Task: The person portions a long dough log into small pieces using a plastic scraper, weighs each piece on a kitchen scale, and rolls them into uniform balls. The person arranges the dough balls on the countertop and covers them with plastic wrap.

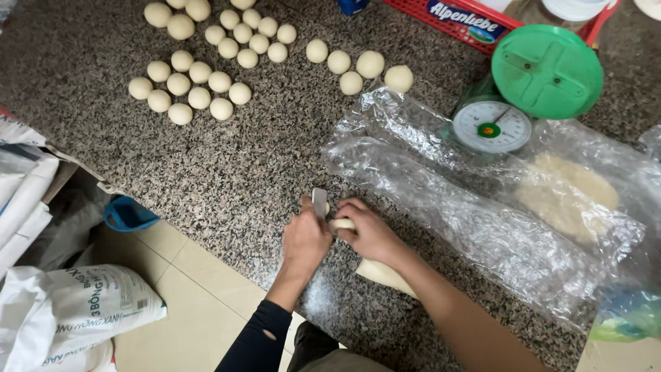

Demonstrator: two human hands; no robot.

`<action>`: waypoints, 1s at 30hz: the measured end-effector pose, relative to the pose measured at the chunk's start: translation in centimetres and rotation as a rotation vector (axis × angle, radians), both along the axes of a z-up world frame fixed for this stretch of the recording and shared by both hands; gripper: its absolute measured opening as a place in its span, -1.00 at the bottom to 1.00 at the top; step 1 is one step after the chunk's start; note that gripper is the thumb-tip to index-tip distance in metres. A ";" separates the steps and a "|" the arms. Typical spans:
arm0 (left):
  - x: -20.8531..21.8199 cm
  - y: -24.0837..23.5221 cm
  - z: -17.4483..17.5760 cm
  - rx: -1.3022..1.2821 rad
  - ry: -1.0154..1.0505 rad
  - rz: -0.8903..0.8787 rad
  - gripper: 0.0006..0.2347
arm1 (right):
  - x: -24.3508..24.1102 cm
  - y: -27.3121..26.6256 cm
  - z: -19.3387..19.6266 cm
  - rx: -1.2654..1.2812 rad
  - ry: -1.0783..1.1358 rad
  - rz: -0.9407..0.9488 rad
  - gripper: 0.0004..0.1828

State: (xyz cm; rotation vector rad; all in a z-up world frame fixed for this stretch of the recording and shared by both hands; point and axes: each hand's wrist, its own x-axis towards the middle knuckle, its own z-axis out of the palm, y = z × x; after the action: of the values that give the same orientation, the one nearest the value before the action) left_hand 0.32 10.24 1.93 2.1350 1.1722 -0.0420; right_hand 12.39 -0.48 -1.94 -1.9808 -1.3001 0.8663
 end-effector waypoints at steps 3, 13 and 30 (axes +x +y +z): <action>0.4 0.2 -0.2 -0.079 -0.025 0.050 -0.57 | -0.6 1.5 -0.7 -0.072 0.006 -0.006 -0.29; -0.2 0.5 -1.5 0.025 -0.060 -0.004 -0.55 | -2.0 -1.1 0.6 -0.219 -0.136 -0.124 -0.69; -9.3 -4.2 -1.0 0.135 0.113 -0.100 -0.48 | -3.8 9.6 14.0 0.260 -0.340 -0.070 -0.22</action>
State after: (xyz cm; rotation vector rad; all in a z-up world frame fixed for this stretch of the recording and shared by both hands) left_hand -8.97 6.06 0.94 2.3362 1.1600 -0.1336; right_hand 8.55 9.08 12.08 -2.0039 -1.4356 0.3130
